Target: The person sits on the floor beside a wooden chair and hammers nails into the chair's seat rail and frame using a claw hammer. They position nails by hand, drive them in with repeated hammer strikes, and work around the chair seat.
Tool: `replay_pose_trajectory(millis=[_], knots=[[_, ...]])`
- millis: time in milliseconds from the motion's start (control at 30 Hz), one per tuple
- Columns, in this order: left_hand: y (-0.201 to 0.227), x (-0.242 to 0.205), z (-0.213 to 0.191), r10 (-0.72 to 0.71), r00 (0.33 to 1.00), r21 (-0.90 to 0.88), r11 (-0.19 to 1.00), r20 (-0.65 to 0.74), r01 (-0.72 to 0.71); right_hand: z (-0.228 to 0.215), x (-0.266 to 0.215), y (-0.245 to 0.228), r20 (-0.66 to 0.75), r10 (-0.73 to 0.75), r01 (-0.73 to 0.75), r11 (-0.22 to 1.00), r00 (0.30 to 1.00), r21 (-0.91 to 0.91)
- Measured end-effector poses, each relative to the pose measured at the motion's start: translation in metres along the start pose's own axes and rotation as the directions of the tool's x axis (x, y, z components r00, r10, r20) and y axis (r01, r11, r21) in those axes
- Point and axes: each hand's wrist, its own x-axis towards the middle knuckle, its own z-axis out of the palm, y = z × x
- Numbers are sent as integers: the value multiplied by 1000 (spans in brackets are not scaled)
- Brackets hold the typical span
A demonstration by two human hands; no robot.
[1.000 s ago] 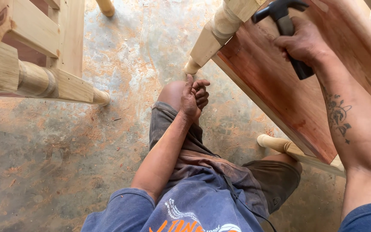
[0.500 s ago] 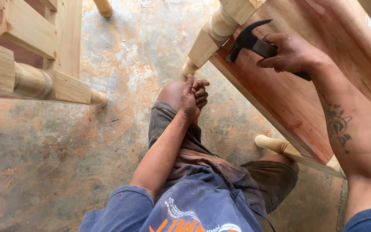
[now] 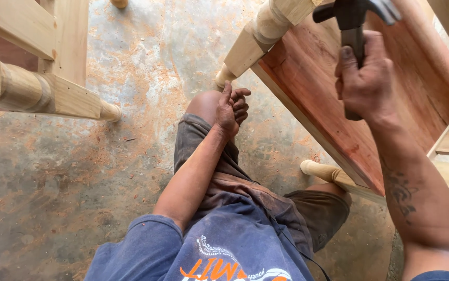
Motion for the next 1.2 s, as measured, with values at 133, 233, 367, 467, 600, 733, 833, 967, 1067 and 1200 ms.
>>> replay_pose_trajectory(millis=[133,233,367,467,600,733,833,967,1067,1200], knots=[[-1,4,-2,-2,1000,19,1000,1,2,0,1,-35,108,226,-177,922,968,-344],[-2,7,-4,-8,1000,21,1000,-13,8,-5,0,-24,306,269,-69,843,913,-534],[-2,8,-4,-19,1000,9,1000,-17,19,0,-6,0,47,163,-156,980,985,-126],[-7,7,-3,-38,999,2,999,-7,38,7,-7,0,32,103,-100,991,994,-88],[-7,13,-1,-37,999,1,999,13,37,3,-2,-10,255,144,9,856,956,-518],[-9,9,-3,-48,999,-32,998,-3,47,12,-5,-11,124,195,-179,975,973,-129],[-12,8,0,-59,998,-17,998,9,59,17,-6,-12,-91,42,-47,998,995,-52],[-5,12,0,-31,999,-17,999,14,32,0,12,-6,134,313,-296,946,940,-135],[-9,3,-3,-34,999,-13,999,6,34,-26,32,18,91,232,-227,972,968,-66],[-4,6,4,-24,1000,38,999,3,24,-33,59,6,47,175,-143,910,983,-388]])
